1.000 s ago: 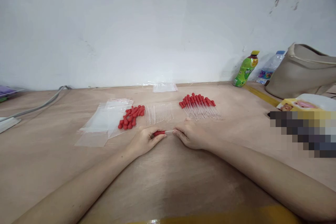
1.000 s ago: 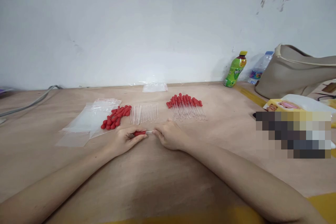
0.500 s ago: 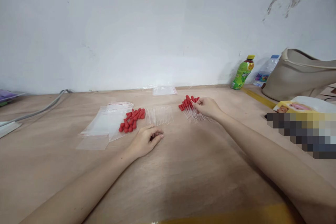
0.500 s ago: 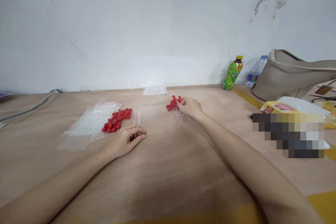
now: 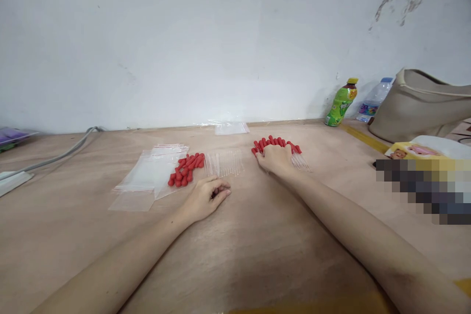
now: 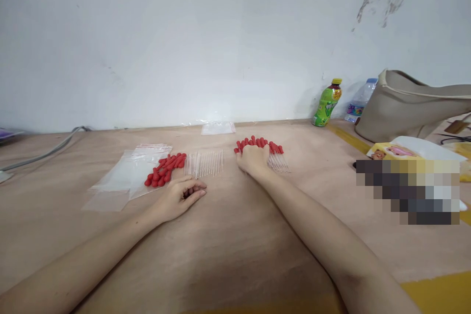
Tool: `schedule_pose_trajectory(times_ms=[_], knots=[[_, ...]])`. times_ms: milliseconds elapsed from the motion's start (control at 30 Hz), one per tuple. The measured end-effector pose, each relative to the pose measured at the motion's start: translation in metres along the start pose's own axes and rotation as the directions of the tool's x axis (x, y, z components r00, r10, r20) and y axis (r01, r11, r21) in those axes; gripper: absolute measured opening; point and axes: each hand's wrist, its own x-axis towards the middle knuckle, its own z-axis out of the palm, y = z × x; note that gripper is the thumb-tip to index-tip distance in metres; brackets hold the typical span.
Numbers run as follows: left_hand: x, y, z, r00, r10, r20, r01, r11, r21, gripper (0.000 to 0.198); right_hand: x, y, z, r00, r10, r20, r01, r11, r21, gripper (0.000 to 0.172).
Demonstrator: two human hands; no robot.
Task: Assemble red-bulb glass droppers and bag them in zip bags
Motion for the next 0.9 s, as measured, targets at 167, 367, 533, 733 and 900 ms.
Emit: schedule_pose_trajectory(times_ms=[167,367,533,733,900], knots=[[-0.001,-0.001,0.002,1.0,0.023,-0.007,-0.023,1.0,-0.005,0.016,-0.007,-0.013,-0.005,0.994,-0.106,-0.015,0.106,0.994,0.01,0.04],[-0.001,-0.012,-0.001,0.98,0.024,-0.198,0.017,0.978,0.207,0.018,-0.009,-0.046,-0.001,0.99,-0.134,0.048,0.13,0.988,0.081,0.033],[0.005,-0.035,-0.015,0.904,-0.014,-0.427,0.256,0.818,0.516,0.021,0.004,-0.058,0.006,0.992,-0.052,0.118,0.04,0.995,0.096,0.032],[0.013,-0.047,-0.022,0.89,-0.053,-0.453,0.356,0.703,0.616,0.03,0.01,-0.059,0.01,0.986,-0.018,0.166,-0.001,0.994,0.111,0.028],[0.017,-0.051,-0.02,0.926,-0.036,-0.376,0.304,0.662,0.685,0.033,0.006,-0.057,0.012,0.989,-0.043,0.144,0.025,0.992,0.124,0.028]])
